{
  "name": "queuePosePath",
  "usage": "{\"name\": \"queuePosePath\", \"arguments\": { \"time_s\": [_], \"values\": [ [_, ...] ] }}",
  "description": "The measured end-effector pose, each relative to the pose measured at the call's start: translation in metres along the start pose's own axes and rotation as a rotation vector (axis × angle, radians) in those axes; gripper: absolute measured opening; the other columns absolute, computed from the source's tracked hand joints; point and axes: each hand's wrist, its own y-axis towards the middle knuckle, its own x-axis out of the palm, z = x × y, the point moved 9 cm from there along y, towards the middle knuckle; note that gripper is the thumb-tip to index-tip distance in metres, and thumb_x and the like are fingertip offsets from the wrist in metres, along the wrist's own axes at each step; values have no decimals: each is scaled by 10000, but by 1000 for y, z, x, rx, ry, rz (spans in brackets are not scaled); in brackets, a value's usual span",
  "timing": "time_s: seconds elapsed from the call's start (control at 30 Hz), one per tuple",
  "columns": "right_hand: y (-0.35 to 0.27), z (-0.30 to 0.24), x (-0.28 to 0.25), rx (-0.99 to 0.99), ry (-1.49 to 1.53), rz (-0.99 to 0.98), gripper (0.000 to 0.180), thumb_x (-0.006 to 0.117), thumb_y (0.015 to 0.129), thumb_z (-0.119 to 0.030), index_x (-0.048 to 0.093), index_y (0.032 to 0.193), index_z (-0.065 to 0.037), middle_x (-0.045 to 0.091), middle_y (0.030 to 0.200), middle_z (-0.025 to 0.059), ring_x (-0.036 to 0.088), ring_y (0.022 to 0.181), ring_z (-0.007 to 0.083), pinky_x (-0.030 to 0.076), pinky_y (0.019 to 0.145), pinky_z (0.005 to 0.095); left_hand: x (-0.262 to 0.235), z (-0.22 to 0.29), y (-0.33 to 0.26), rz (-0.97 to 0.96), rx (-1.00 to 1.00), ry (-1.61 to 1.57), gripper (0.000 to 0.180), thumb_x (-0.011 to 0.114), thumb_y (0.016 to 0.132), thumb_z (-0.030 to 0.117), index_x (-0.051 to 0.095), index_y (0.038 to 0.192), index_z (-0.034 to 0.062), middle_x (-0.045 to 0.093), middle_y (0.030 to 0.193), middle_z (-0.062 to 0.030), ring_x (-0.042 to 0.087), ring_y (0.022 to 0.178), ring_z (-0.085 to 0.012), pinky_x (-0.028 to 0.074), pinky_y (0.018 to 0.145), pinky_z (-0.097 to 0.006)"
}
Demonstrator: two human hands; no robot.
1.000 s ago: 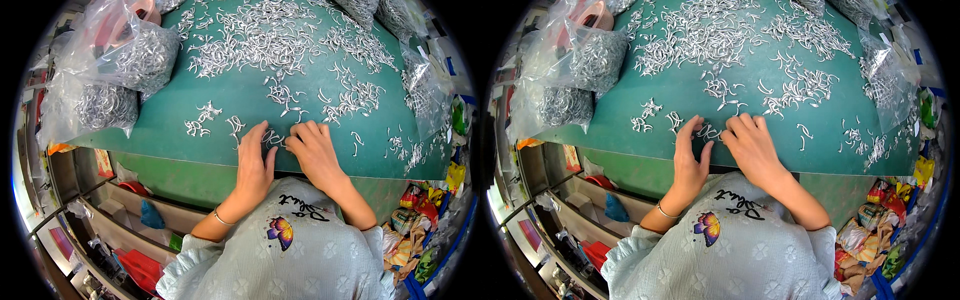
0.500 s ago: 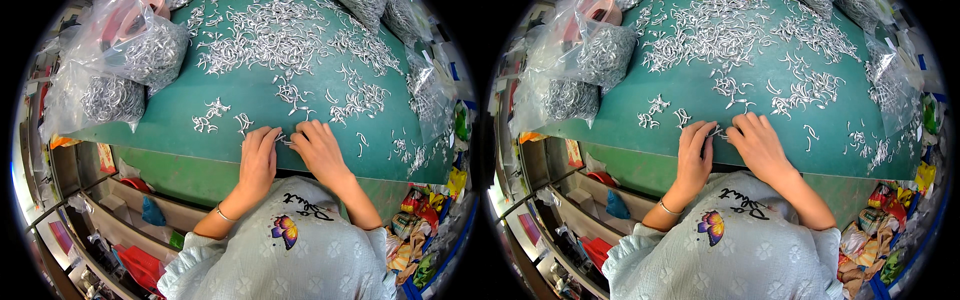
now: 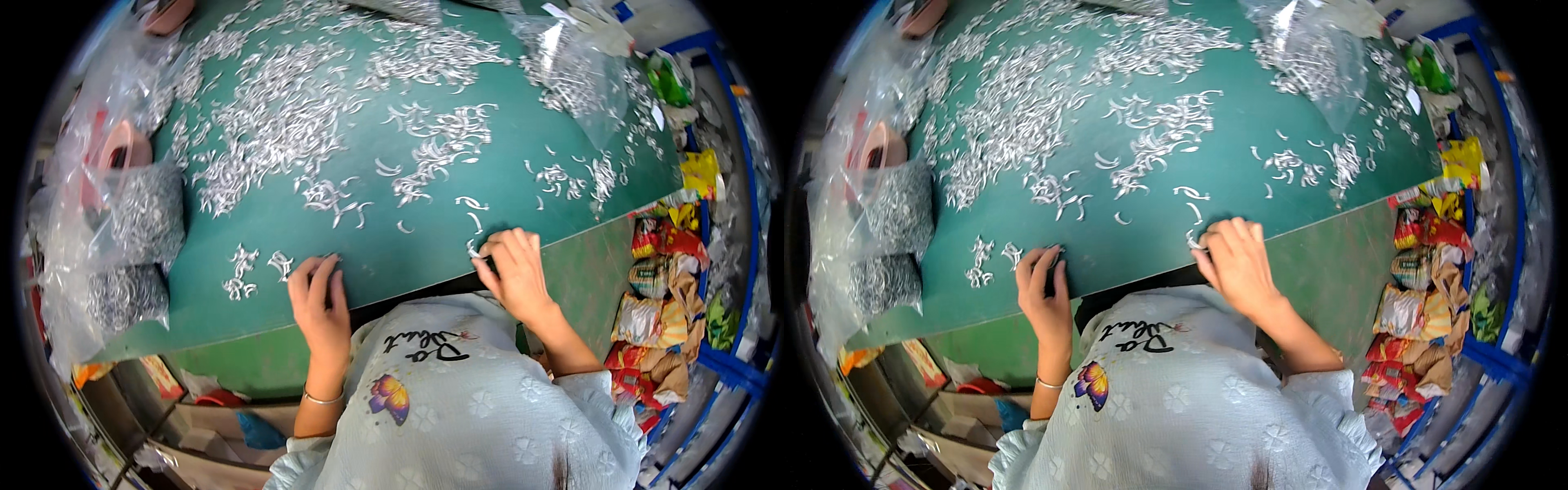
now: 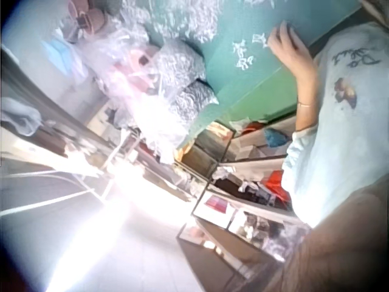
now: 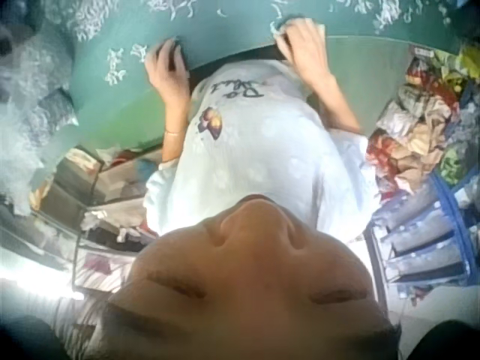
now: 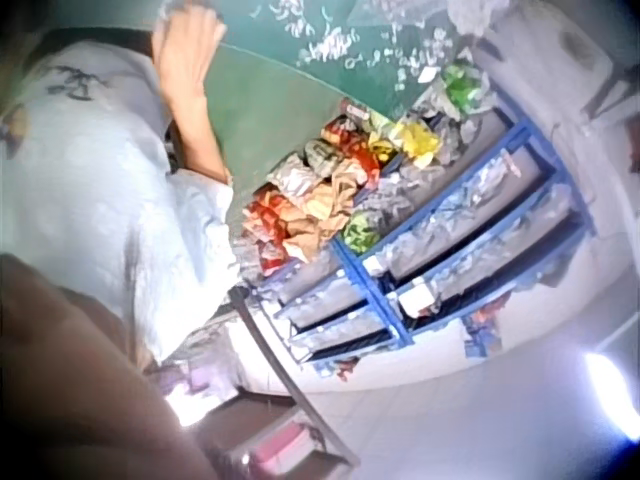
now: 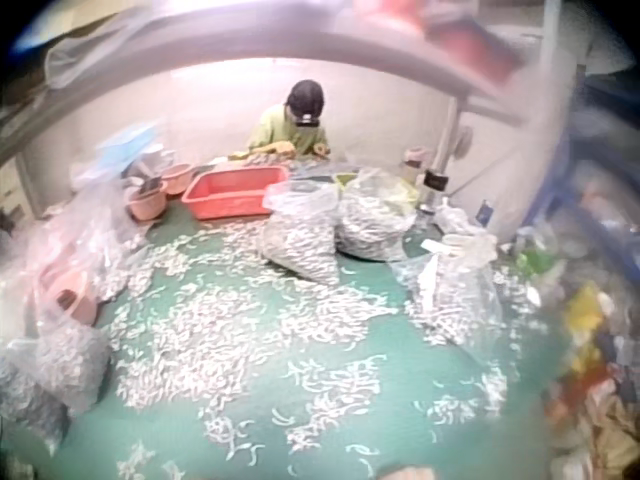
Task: The person sorts through large quantities of small silver heart-shaped metal pieces on a green table by hand, picking up individual items and placing them into a separate pile or back into bags.
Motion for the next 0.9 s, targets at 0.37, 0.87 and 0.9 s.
{"name": "queuePosePath", "arguments": {
  "time_s": [0.37, 0.87, 0.9],
  "values": [
    [-47, 127, -72, 418, -358, 411, 171, 733, 792, -76, 569, 835, -59, 560, 833, 67, 530, 809, 259, 356, 749, 387, 2, 2, -3, 44, 60, 41, 207, 633, 837, -95, 666, 1017, 2, 606, 1005, -138, 590, 910, -291, 477, 800, -370],
    [-12, 147, -85, 377, -390, 408, 260, 662, 847, -88, 618, 1094, -19, 576, 1130, 113, 518, 1060, 294, 379, 876, 420, 131, 174, 40, -507, 477, -281, 468, 584, 878, -43, 492, 1334, 14, 467, 1370, -221, 444, 1287, -406, 382, 1062, -474],
    [-9, 143, -76, 353, -346, 371, 269, 655, 849, -79, 615, 1105, -7, 575, 1150, 124, 519, 1079, 299, 381, 897, 420, 153, 186, 47, -522, 509, -271, 481, 563, 903, -14, 452, 1370, 14, 437, 1406, -230, 405, 1325, -413, 348, 1091, -490]
  ]
}}
